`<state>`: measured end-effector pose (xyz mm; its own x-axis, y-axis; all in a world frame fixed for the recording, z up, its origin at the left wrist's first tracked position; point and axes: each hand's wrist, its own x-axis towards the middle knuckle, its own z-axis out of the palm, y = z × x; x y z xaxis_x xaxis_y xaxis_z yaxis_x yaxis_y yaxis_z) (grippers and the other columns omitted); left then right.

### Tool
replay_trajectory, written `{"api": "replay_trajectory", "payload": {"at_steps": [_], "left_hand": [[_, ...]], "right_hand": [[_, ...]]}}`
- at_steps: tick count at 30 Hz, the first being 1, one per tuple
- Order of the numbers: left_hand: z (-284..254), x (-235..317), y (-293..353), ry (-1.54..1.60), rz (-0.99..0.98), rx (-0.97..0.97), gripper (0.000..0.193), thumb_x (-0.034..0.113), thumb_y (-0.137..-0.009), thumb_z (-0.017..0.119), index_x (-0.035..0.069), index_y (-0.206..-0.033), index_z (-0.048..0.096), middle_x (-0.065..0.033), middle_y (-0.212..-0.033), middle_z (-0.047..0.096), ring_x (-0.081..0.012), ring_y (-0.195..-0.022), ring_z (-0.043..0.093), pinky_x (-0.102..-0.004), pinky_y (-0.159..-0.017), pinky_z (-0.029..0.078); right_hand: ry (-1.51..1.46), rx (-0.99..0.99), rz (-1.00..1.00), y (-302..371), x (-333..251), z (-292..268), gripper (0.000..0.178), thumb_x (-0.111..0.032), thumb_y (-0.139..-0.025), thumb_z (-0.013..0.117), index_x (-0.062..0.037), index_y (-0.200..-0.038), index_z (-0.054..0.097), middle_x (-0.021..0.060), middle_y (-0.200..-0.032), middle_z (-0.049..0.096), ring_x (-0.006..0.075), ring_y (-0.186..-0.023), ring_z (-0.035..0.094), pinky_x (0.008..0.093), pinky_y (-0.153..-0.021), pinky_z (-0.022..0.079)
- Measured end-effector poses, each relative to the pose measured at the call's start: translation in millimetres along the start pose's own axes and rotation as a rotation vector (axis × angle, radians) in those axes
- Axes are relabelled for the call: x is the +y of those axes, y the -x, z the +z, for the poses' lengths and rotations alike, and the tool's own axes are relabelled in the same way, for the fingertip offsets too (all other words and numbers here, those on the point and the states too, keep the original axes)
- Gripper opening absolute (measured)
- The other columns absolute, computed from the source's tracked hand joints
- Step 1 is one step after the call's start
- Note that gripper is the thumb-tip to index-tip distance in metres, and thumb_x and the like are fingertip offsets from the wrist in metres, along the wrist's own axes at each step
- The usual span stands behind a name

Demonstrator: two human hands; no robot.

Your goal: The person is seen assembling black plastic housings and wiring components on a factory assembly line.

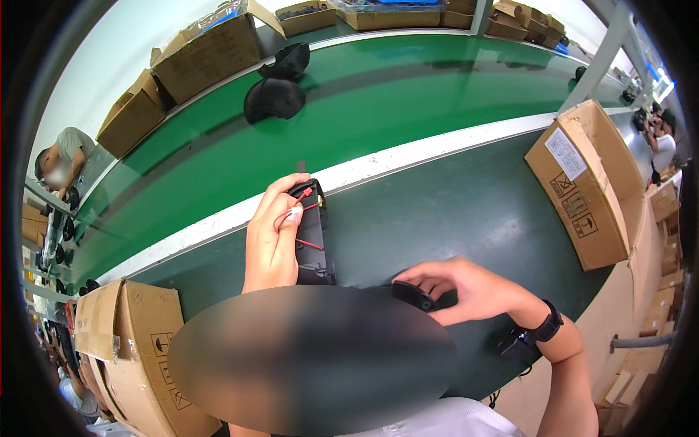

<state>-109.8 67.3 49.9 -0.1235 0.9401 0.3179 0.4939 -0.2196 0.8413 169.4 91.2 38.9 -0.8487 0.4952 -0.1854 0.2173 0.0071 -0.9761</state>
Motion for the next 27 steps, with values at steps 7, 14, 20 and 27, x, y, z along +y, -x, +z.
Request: {"api": "replay_trajectory", "payload": {"at_steps": [7, 14, 20, 27], "left_hand": [[-2.7, -3.1, 2.0, 0.005, 0.036, 0.036, 0.018, 0.007, -0.093, 0.043, -0.003, -0.080, 0.049, -0.0136, -0.117, 0.059, -0.0173, -0.074, 0.048, -0.0258, -0.070, 0.040], [12.6, -1.7, -4.5, 0.029, 0.088, 0.048, 0.032, 0.022, -0.096, 0.044, -0.004, -0.079, 0.050, -0.0154, -0.117, 0.058, -0.0231, -0.093, 0.055, -0.0290, -0.085, 0.041], [3.7, -7.2, 4.7, 0.152, 0.036, 0.077, 0.032, 0.022, -0.096, 0.045, -0.008, -0.099, 0.056, -0.0082, -0.096, 0.050, -0.0124, -0.075, 0.039, -0.0234, -0.074, 0.033], [8.7, -2.6, 1.7, 0.151, 0.008, 0.047, 0.038, 0.021, -0.095, 0.047, -0.008, -0.118, 0.053, 0.0008, -0.075, 0.033, -0.0091, -0.069, 0.029, -0.0211, -0.067, 0.027]], "right_hand": [[0.447, 0.695, -0.271, 11.0, -19.1, -22.4, 0.035, 0.000, -0.069, 0.058, -0.0012, -0.103, 0.066, 0.0105, -0.089, 0.066, 0.0208, -0.081, 0.061, 0.0299, -0.073, 0.049], [0.569, 0.499, -0.561, 22.2, -9.0, 1.1, 0.071, -0.023, -0.061, 0.086, -0.0064, -0.114, 0.042, 0.0214, -0.134, 0.041, 0.0383, -0.127, 0.039, 0.0478, -0.104, 0.034], [0.514, 0.223, -0.504, 20.9, 16.7, 36.9, 0.045, -0.001, -0.069, 0.070, -0.0040, -0.109, 0.049, 0.0146, -0.131, 0.057, 0.0341, -0.103, 0.062, 0.0409, -0.080, 0.051], [1.221, 0.698, -0.692, 16.5, -5.8, 9.4, 0.051, -0.012, -0.072, 0.069, -0.0033, -0.121, 0.058, 0.0099, -0.119, 0.057, 0.0268, -0.103, 0.055, 0.0476, -0.094, 0.044]]}}
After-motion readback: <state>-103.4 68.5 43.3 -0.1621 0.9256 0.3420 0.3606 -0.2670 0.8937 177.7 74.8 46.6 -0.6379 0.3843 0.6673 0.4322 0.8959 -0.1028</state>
